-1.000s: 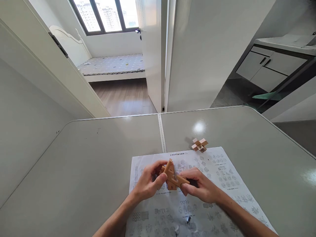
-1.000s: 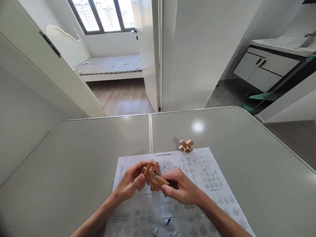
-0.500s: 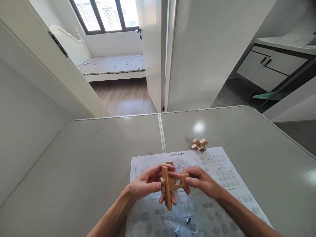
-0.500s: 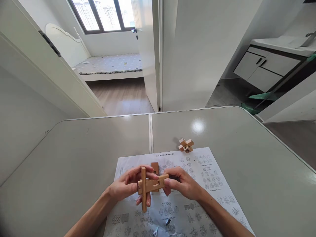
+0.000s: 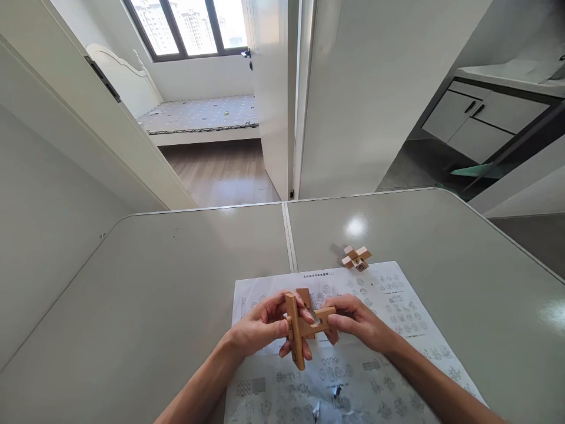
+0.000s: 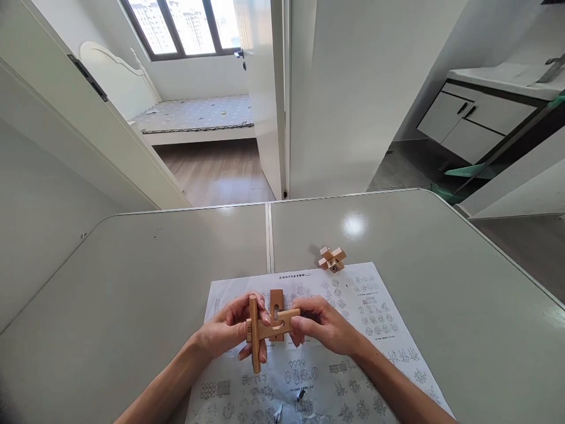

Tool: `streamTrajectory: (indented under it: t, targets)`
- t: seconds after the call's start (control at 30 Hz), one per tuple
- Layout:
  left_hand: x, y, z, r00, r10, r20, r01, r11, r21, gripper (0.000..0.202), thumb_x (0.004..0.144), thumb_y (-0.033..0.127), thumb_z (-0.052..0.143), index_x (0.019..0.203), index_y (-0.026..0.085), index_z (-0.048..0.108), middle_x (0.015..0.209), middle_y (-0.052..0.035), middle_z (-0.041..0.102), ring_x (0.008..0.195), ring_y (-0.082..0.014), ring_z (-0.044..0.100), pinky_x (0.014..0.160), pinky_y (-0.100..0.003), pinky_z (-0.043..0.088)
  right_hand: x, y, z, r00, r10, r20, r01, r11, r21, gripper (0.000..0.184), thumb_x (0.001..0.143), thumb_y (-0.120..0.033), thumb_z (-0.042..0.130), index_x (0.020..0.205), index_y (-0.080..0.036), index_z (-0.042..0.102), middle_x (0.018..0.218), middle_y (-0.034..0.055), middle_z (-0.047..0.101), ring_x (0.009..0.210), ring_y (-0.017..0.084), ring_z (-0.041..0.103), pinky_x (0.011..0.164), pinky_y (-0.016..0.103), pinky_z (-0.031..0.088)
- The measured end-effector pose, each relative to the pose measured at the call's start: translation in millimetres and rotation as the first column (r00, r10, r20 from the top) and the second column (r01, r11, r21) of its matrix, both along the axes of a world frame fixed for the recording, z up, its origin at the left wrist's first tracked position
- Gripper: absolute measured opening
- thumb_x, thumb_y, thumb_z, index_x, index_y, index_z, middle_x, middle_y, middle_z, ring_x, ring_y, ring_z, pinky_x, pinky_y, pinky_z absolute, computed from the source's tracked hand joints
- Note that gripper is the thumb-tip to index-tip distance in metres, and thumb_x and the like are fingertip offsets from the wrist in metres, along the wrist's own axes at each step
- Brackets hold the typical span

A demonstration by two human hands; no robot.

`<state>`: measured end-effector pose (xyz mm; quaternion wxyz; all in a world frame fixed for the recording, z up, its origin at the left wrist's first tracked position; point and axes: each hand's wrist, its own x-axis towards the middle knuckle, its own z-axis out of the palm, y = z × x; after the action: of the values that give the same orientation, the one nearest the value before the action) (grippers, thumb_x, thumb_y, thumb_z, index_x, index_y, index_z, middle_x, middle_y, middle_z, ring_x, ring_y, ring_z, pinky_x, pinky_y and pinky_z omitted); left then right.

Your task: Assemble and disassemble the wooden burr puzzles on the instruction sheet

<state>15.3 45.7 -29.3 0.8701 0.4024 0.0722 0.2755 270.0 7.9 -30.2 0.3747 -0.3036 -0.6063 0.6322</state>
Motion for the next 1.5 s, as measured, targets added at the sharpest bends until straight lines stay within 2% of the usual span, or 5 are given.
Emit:
streamTrajectory:
  t: [0.63, 0.8, 0.97, 1.27, 1.5]
  targets:
    - [-7.7, 1.4, 8.0, 0.994, -0.112, -0.01, 0.11, 0.988, -0.107, 0.033, 0.095, 0.034, 0.08, 0.116, 0.017, 0.06, 0.104, -0.0057, 0.07, 0.075, -0.0247, 0.085, 0.035, -0.01, 0.049, -4.2, -2.8, 7.8, 0.996, 0.086, -0.002, -0.086, 0.996, 0.012, 0.049, 0.105, -0.053, 0.058, 0.074, -0.017, 0.068, 0.065, 0.0021, 0.068, 0.061, 0.015, 0.06, 0.067, 0.027, 0.046]
    - [-6.5, -0.1, 5.2, 0.999, -0.03, 0.027, 0.033, 0.993, -0.113, 0.022, 0.1, 0.026, 0.074, 0.117, 0.02, 0.061, 0.104, -0.0022, 0.068, 0.077, -0.0231, 0.085, 0.039, -0.011, 0.055, -0.3, -1.2, 3.2, 0.999, 0.05, 0.004, -0.05, 0.999, -0.005, 0.049, 0.105, -0.056, 0.057, 0.075, -0.018, 0.066, 0.064, 0.0021, 0.066, 0.061, 0.016, 0.059, 0.066, 0.028, 0.048]
    - [-6.1, -0.2, 4.5, 0.998, -0.07, 0.005, 0.07, 0.99, -0.126, 0.025, 0.097, 0.026, 0.076, 0.116, 0.019, 0.061, 0.106, -0.0049, 0.07, 0.075, -0.0254, 0.085, 0.039, -0.013, 0.055, 0.3, -1.6, 1.3, 0.999, 0.046, 0.016, -0.046, 0.999, -0.001, 0.049, 0.104, -0.058, 0.058, 0.076, -0.018, 0.067, 0.063, 0.0022, 0.067, 0.06, 0.017, 0.059, 0.065, 0.028, 0.048]
    - [-10.6, 2.6, -7.4, 0.998, 0.069, 0.015, -0.066, 0.984, -0.168, 0.032, 0.1, 0.037, 0.074, 0.126, 0.023, 0.063, 0.113, -0.0061, 0.074, 0.062, -0.0169, 0.08, 0.034, -0.012, 0.049, 0.8, -2.5, -10.0, 0.995, -0.052, -0.081, 0.041, 0.991, -0.131, 0.049, 0.1, -0.059, 0.061, 0.073, -0.019, 0.063, 0.058, 0.0004, 0.062, 0.056, 0.016, 0.055, 0.065, 0.03, 0.047]
    - [0.6, 3.4, 13.8, 0.863, 0.37, -0.345, -0.402, 0.915, -0.023, 0.044, 0.092, 0.055, 0.078, 0.11, 0.015, 0.068, 0.108, -0.0103, 0.078, 0.06, -0.0172, 0.078, 0.035, -0.015, 0.045, -2.4, -4.0, -5.6, 0.971, -0.239, 0.03, 0.24, 0.97, -0.042, 0.046, 0.105, -0.053, 0.055, 0.072, -0.02, 0.062, 0.065, 0.0014, 0.062, 0.061, 0.018, 0.055, 0.067, 0.032, 0.046]
